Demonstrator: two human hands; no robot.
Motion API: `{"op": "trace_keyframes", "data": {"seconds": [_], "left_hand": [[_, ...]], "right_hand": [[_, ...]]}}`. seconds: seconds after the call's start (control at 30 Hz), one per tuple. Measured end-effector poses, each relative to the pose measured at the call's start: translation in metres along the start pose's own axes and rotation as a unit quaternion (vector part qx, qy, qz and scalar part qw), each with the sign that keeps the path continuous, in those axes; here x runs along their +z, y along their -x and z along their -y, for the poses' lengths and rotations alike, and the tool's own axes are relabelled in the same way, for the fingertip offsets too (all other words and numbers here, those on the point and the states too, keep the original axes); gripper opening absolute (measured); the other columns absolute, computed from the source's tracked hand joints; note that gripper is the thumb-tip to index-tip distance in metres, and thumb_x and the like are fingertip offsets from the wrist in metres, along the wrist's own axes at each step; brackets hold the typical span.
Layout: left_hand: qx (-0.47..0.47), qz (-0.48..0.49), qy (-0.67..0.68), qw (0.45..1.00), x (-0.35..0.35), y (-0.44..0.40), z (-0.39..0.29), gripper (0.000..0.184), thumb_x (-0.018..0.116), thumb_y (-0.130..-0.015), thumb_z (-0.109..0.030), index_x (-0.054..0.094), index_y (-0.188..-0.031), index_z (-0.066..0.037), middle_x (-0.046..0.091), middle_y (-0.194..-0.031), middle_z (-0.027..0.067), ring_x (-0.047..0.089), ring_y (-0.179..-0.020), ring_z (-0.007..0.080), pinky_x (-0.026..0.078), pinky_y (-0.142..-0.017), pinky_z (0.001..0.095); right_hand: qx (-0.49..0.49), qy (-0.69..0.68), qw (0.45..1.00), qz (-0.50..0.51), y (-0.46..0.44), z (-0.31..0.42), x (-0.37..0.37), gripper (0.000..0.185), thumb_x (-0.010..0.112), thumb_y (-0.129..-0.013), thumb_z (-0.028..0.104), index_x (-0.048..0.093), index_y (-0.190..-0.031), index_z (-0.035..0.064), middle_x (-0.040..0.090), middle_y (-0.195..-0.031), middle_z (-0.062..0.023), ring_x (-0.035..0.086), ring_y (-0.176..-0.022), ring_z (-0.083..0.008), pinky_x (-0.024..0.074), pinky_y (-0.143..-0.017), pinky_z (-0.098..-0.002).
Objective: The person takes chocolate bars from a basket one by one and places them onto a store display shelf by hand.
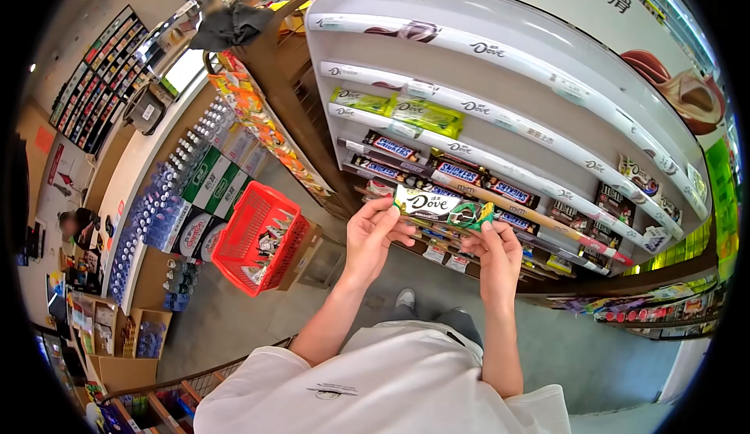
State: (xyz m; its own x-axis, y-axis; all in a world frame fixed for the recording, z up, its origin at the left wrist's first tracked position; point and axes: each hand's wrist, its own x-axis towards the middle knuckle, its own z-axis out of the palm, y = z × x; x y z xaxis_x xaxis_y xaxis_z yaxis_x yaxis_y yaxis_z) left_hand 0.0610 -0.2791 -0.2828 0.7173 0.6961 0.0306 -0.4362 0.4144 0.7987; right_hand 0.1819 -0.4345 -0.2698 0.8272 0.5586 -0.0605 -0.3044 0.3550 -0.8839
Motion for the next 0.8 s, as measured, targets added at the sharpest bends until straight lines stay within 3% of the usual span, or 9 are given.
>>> {"op": "trace_keyframes", "data": {"seconds": [0.17,0.53,0.7,0.8], "left_hand": [[-0.036,-0.042,0.086,0.995,-0.024,0.002,-0.005,0.019,0.053,-0.091,-0.011,0.055,-0.107,0.001,0.065,-0.087,0.0116,0.065,-0.071,0.0163,0.054,-0.057,0.0293],[-0.013,-0.056,0.085,0.995,-0.023,0.011,-0.004,0.024,0.052,-0.091,-0.012,0.054,-0.111,0.001,0.065,-0.088,0.0110,0.065,-0.072,0.0157,0.054,-0.059,0.0291],[0.023,-0.060,-0.053,0.997,0.012,0.009,0.005,0.024,0.054,-0.090,-0.006,0.052,-0.112,0.003,0.064,-0.094,0.0137,0.065,-0.077,0.0198,0.056,-0.059,0.0313],[0.042,-0.008,-0.106,0.993,0.032,0.003,0.013,0.032,0.056,-0.089,-0.004,0.050,-0.119,0.005,0.063,-0.099,0.0139,0.064,-0.082,0.0195,0.057,-0.060,0.0311]], "right_hand": [[0.054,-0.010,0.997,0.046,-0.003,-0.005,0.019,0.013,0.055,-0.091,0.015,0.053,-0.089,0.0029,0.064,-0.083,-0.0104,0.062,-0.069,-0.0155,0.0506,-0.064,-0.0306],[0.107,0.020,0.989,0.098,-0.016,-0.003,0.015,0.012,0.056,-0.090,0.014,0.052,-0.090,0.0022,0.063,-0.077,-0.0098,0.062,-0.067,-0.0155,0.0517,-0.064,-0.0288],[0.012,0.081,0.996,0.021,-0.016,0.009,-0.005,0.014,0.058,-0.089,0.011,0.055,-0.095,-0.0016,0.065,-0.081,-0.0101,0.063,-0.070,-0.0138,0.0532,-0.062,-0.0272],[-0.038,0.096,0.995,-0.012,-0.017,0.015,-0.022,0.014,0.058,-0.089,0.008,0.056,-0.098,-0.0026,0.065,-0.083,-0.0104,0.064,-0.073,-0.0147,0.0544,-0.062,-0.0260]]}}
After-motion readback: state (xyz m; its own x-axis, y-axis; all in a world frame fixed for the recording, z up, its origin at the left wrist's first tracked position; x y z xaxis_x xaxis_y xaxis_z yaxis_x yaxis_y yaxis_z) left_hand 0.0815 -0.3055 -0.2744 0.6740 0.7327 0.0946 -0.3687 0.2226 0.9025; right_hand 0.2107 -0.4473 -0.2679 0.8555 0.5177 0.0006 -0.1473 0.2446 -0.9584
